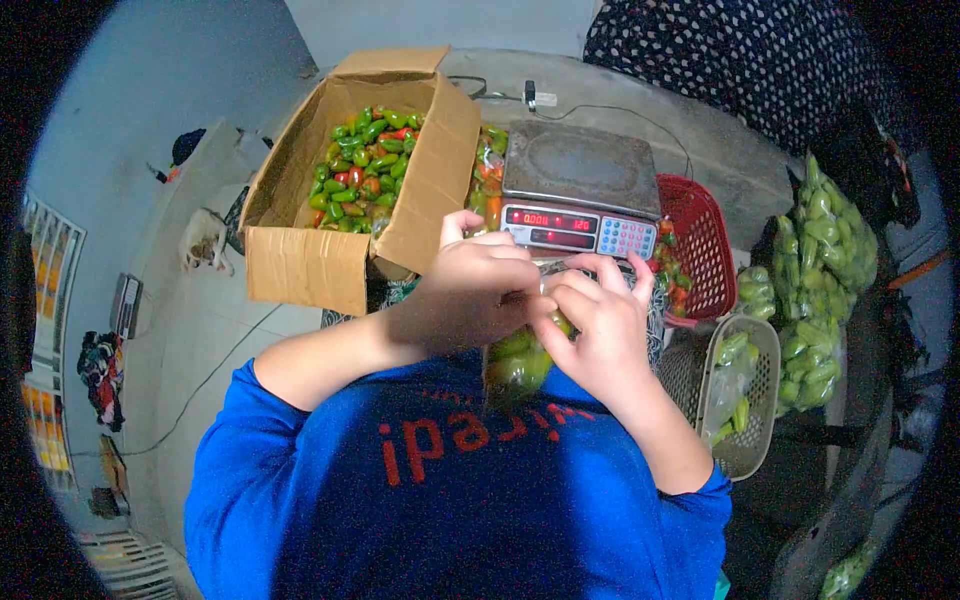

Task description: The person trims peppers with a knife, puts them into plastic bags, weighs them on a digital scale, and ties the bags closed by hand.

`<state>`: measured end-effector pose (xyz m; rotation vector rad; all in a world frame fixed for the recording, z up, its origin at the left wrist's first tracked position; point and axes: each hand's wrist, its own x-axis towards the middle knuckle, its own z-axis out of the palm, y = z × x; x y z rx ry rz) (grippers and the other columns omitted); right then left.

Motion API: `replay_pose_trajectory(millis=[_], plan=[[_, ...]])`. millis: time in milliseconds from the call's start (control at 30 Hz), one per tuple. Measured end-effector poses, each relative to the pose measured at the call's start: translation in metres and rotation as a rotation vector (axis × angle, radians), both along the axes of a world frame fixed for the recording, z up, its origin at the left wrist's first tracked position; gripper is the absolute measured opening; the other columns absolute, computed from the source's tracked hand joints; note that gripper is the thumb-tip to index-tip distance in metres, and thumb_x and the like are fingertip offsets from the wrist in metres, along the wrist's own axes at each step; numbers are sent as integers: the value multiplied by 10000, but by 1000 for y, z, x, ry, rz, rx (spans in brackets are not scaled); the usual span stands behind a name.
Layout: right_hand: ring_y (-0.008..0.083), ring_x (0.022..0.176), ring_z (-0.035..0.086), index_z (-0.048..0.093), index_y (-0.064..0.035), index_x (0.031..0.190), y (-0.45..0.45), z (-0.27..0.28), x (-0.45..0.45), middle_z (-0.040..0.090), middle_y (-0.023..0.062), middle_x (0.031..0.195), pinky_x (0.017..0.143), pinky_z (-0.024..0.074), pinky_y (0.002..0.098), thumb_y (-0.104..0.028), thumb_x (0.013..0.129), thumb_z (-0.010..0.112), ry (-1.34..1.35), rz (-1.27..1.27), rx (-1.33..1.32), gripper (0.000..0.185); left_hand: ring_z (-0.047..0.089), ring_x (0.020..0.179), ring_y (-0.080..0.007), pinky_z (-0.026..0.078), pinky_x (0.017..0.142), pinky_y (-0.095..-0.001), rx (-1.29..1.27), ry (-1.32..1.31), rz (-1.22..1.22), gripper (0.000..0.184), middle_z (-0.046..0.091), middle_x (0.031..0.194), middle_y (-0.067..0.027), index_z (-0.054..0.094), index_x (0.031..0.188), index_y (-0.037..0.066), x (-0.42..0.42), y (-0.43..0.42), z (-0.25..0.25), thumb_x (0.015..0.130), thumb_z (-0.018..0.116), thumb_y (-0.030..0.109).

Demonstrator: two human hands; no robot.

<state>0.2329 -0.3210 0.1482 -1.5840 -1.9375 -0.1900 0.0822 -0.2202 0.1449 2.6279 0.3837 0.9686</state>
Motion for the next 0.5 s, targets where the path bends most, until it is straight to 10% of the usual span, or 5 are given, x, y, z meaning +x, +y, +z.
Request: replay_pose_trajectory(millis=[200,333,500], plan=[[189,958,560,610,-111,717,-6,-20,-5,618,-31,835,963,235,551,-175,656,671,-146,57,95,107,505,743,-140,307,863,-459,210,55,-96,160,461,686,48,541,664,195,-6,-2,-20,683,667,290],[186,935,573,603,-102,712,-5,-32,-3,622,-19,811,968,241,518,-127,656,639,46,117,90,71,564,874,-182,337,874,-382,-342,-60,-252,162,589,838,9,607,852,150,-15,6,-29,751,657,267],[254,951,552,585,-64,706,-1,-59,2,631,15,813,904,318,397,-91,710,614,444,191,23,39,577,914,-216,400,813,-339,-372,-43,-257,233,610,915,-43,598,962,89,-14,14,-68,752,675,154]])
